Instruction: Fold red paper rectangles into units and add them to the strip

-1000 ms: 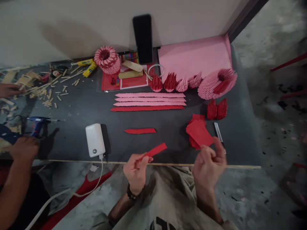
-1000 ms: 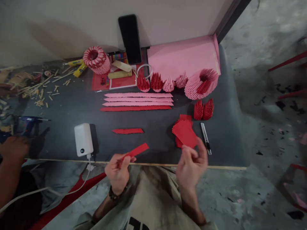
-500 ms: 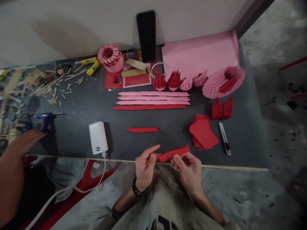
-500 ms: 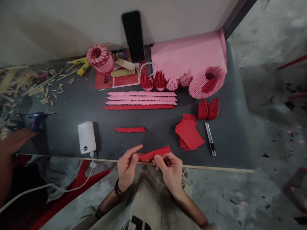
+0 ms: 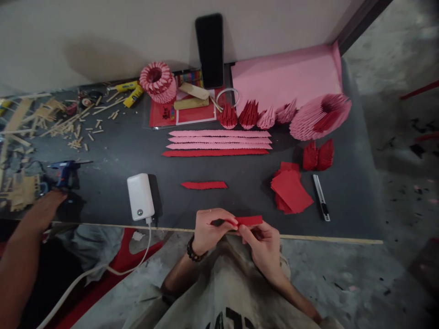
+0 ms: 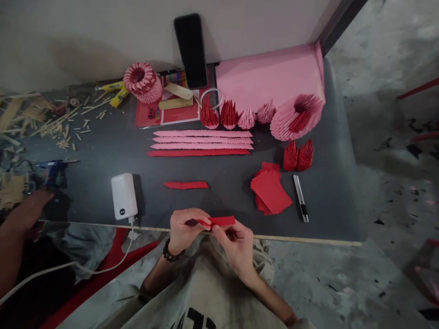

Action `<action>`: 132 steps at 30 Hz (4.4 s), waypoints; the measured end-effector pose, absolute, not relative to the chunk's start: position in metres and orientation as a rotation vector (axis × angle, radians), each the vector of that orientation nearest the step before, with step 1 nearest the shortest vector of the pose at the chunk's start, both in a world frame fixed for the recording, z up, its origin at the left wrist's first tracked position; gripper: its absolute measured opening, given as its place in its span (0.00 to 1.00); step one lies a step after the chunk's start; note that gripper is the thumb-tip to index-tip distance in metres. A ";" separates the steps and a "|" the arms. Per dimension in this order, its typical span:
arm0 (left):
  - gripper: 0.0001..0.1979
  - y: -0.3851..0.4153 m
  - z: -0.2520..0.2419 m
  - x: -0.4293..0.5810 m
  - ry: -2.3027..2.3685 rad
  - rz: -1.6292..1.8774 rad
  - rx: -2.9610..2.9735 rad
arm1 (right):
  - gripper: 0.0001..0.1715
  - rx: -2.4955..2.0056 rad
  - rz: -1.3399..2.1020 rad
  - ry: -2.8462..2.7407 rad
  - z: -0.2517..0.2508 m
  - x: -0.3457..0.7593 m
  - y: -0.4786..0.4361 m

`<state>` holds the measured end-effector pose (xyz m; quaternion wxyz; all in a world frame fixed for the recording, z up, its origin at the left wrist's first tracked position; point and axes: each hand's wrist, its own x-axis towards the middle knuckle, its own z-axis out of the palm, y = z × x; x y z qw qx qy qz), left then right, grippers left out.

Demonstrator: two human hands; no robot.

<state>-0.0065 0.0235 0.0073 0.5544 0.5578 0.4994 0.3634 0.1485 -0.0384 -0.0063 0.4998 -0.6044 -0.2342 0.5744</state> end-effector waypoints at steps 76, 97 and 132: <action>0.15 -0.014 -0.009 0.033 1.427 1.160 0.738 | 0.17 -1.661 1.363 -0.779 -0.007 0.148 -0.032; 0.19 -0.006 -0.007 0.031 1.393 1.050 0.645 | 0.17 -1.604 1.362 -0.765 -0.008 0.154 -0.030; 0.24 0.014 0.013 0.015 0.994 0.518 0.503 | 0.20 -0.975 0.831 -1.648 -0.018 0.230 -0.015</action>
